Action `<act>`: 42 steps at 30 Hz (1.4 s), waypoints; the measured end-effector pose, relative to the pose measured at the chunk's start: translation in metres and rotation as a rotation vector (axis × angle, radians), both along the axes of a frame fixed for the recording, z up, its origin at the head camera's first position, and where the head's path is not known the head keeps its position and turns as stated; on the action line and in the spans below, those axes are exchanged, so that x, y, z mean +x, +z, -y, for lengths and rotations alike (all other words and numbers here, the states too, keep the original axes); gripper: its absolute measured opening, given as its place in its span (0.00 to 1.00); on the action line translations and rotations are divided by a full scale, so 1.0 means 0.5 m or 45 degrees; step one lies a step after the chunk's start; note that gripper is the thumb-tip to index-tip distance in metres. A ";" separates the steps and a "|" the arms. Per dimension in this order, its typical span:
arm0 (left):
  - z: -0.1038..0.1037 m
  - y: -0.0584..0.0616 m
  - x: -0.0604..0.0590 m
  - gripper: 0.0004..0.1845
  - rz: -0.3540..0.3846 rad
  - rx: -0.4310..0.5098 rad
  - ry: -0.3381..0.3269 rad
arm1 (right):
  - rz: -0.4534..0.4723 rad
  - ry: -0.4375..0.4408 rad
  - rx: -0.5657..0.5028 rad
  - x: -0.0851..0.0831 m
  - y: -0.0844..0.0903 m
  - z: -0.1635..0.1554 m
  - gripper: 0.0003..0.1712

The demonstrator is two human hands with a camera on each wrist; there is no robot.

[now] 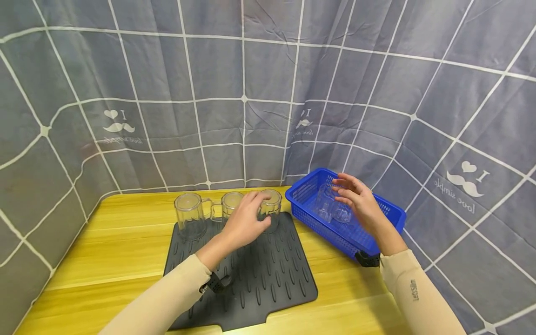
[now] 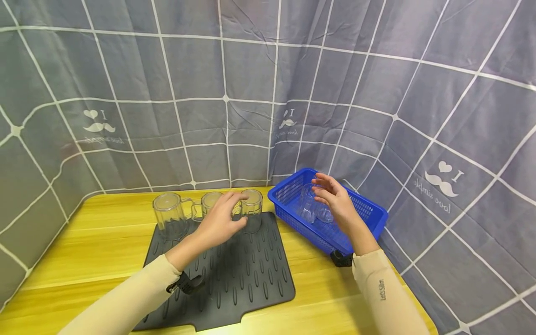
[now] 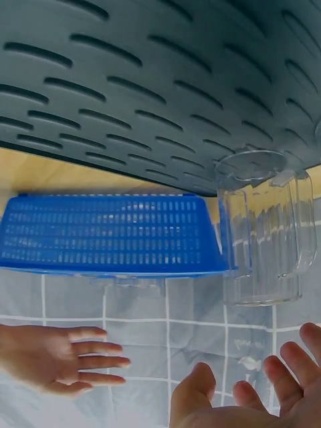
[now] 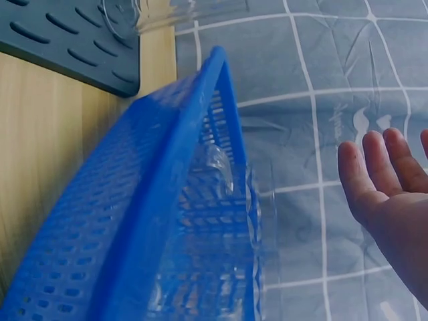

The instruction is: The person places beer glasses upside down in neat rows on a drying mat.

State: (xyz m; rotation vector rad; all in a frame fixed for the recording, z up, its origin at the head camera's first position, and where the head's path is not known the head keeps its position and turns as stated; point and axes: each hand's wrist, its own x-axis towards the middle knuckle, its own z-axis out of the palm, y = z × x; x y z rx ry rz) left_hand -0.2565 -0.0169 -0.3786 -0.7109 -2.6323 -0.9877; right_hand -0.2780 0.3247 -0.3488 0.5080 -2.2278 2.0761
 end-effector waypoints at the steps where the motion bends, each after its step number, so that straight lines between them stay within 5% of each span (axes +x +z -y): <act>1: 0.003 -0.001 0.005 0.27 0.005 0.010 -0.004 | 0.006 -0.010 0.006 -0.002 0.002 -0.001 0.27; 15: 0.048 -0.032 0.065 0.26 0.153 0.117 -0.034 | 0.035 -0.128 0.026 -0.045 0.008 -0.040 0.24; 28: 0.094 -0.066 0.088 0.25 0.279 0.219 -0.022 | 0.097 -0.221 -0.071 -0.081 -0.002 -0.074 0.23; 42: 0.126 -0.094 0.101 0.26 0.321 0.228 -0.003 | 0.154 -0.337 0.032 -0.107 -0.037 -0.105 0.38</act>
